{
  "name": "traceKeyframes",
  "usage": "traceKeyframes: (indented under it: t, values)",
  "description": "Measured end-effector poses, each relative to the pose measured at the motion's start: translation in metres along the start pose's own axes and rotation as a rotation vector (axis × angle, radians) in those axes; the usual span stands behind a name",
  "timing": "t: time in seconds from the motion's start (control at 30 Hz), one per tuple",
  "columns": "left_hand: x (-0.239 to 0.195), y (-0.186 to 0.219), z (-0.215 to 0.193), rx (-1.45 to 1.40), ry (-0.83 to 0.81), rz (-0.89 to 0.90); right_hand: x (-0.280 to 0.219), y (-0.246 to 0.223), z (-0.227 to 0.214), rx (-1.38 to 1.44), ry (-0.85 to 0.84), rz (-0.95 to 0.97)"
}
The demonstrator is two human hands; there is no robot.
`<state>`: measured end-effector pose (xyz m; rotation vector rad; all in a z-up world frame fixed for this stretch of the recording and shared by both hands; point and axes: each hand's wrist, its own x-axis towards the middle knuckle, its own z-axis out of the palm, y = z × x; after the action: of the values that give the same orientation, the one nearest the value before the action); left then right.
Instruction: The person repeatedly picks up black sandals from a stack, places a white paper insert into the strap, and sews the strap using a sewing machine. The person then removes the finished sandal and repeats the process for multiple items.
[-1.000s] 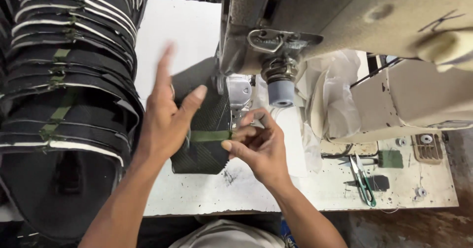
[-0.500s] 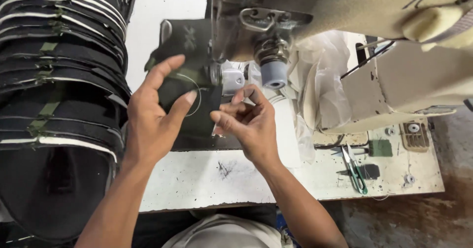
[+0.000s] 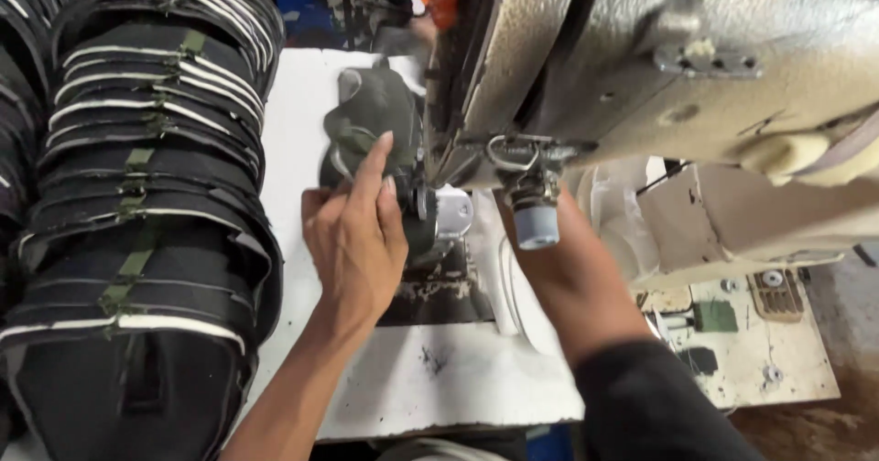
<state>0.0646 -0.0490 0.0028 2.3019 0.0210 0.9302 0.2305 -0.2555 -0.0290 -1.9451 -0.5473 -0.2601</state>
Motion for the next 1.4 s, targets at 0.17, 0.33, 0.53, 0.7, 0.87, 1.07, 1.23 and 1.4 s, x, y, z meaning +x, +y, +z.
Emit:
traceKeyframes:
  t: [0.17,0.33,0.53,0.7,0.87,1.07,1.23,1.4]
  values:
    - [0.013,-0.018,0.014,-0.033,0.034,0.019,0.050,0.005,-0.002,-0.163,0.021,-0.101]
    - [0.026,-0.037,0.021,-0.102,0.018,0.156,0.024,0.034,-0.009,-0.352,0.009,-0.068]
    - [-0.064,-0.045,-0.024,-0.322,0.349,0.095,-0.118,0.048,-0.049,-0.590,-0.046,0.007]
    - [-0.130,-0.109,-0.143,0.767,0.188,0.029,-0.213,0.001,-0.036,-0.841,-0.127,0.149]
    - [-0.125,-0.135,-0.173,0.997,0.155,0.238,-0.218,0.004,-0.023,-0.925,-0.201,0.276]
    - [-0.121,-0.177,-0.179,0.902,0.276,0.359,-0.213,0.001,-0.024,-0.845,-0.128,0.418]
    - [-0.106,-0.151,-0.193,1.049,-0.152,0.153,-0.214,0.013,-0.027,-0.839,-0.133,0.467]
    - [-0.089,-0.063,-0.218,1.075,-0.395,0.027,-0.214,-0.007,-0.023,-0.807,-0.105,0.516]
